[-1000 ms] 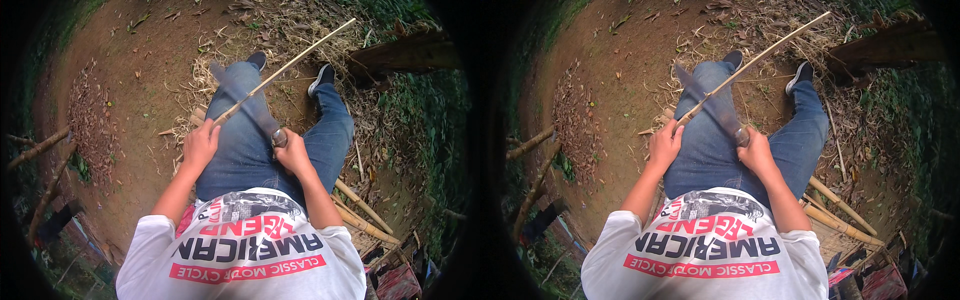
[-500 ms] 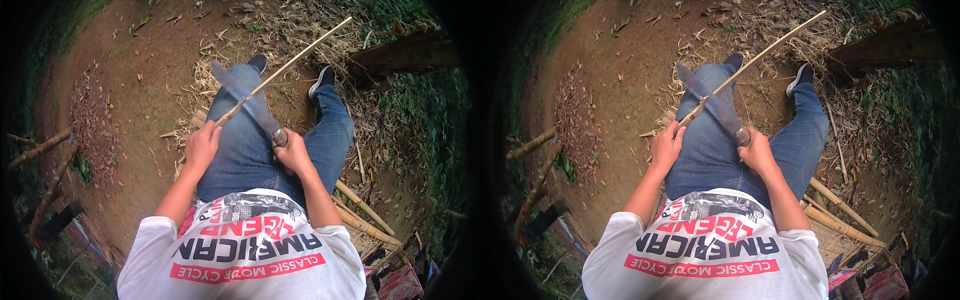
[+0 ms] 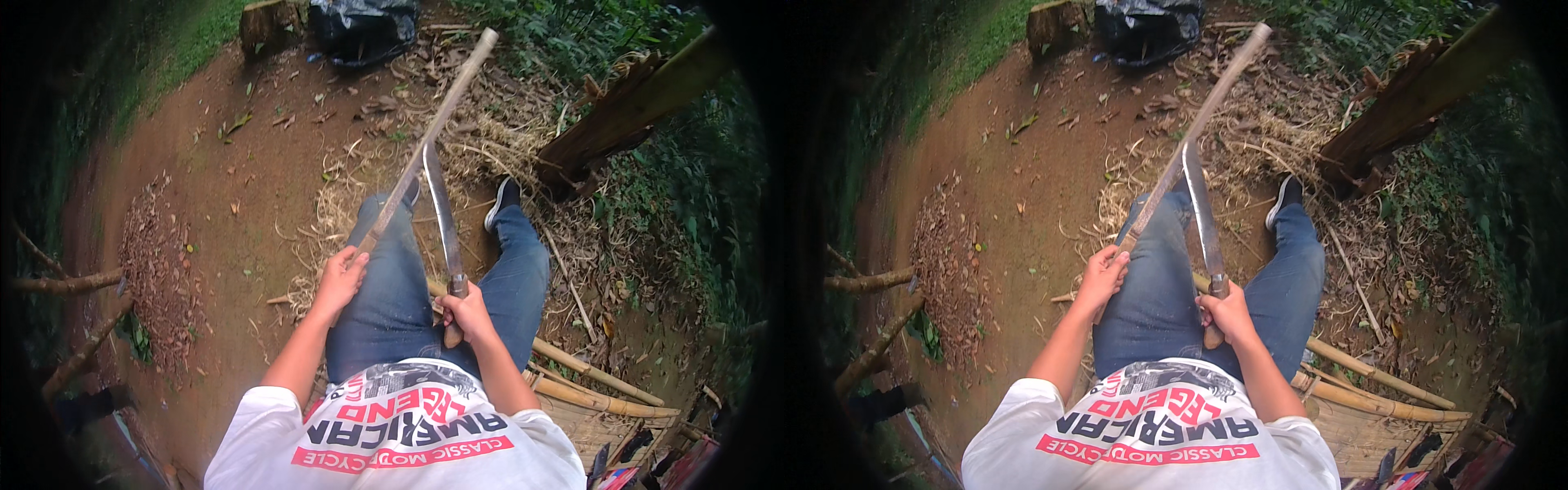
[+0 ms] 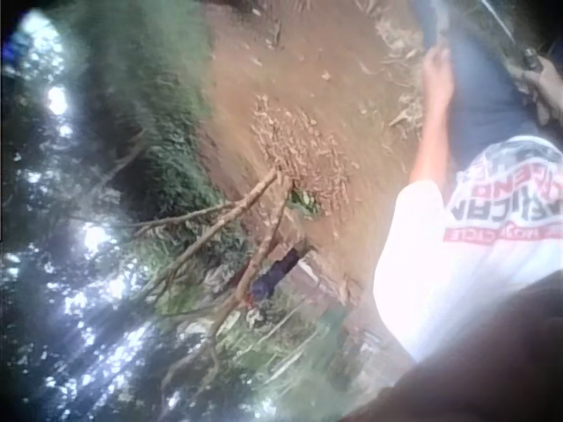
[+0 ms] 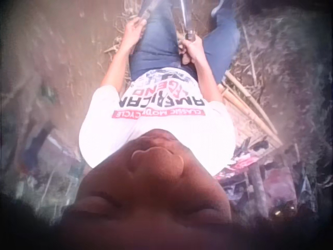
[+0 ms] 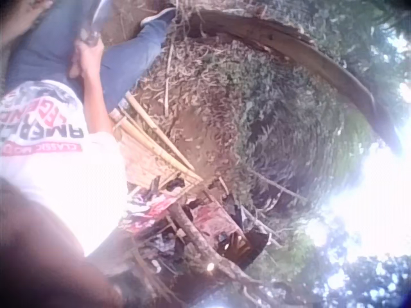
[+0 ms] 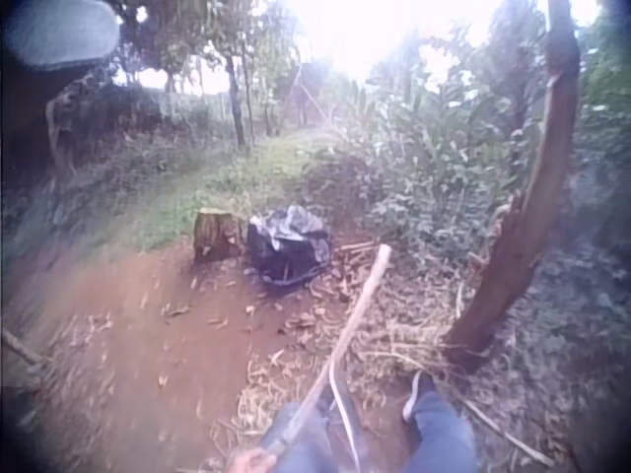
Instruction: The person holds a thin bamboo strip and scrapes its surface using a large blade, removing shavings until a section is thinned.
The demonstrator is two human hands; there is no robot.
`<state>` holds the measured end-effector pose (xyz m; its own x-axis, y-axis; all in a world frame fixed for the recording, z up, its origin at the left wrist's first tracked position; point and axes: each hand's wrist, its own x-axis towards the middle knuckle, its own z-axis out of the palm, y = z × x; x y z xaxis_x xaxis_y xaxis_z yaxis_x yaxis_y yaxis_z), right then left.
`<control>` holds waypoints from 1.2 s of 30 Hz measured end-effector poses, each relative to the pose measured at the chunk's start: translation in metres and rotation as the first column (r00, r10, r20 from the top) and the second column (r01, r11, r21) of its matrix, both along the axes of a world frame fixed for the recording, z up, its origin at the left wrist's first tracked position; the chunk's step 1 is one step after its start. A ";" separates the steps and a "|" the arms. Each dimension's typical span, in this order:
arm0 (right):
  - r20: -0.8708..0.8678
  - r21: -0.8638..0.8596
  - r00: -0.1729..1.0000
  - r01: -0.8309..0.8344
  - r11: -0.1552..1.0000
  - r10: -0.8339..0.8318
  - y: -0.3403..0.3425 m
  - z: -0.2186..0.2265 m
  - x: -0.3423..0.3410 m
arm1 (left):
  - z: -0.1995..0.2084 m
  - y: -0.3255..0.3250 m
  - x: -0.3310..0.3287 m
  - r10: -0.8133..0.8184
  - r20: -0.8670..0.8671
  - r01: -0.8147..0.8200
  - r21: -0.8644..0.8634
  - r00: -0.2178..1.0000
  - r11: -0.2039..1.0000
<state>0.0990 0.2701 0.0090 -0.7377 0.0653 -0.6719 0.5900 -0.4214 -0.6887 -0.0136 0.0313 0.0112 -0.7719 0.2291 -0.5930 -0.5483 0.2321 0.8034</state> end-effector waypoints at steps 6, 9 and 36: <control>-0.173 0.048 0.952 0.266 0.963 -0.254 -0.002 0.023 0.016 | 0.037 0.088 -0.023 0.155 0.046 -0.151 0.602 0.987 0.784; -0.260 0.064 0.896 0.388 0.920 -0.360 0.009 0.022 0.032 | 0.037 0.127 -0.018 0.220 0.054 -0.193 0.707 0.974 0.681; -0.225 0.271 0.924 0.365 0.891 -0.310 0.057 0.037 0.049 | -0.007 0.106 0.073 0.038 0.050 -0.060 0.598 0.998 0.799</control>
<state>0.1477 0.3272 0.0462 -0.7360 0.5098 -0.4454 0.3113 -0.3294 -0.8914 0.0590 0.1374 0.0040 -0.7741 0.5095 -0.3758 -0.5750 -0.3175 0.7540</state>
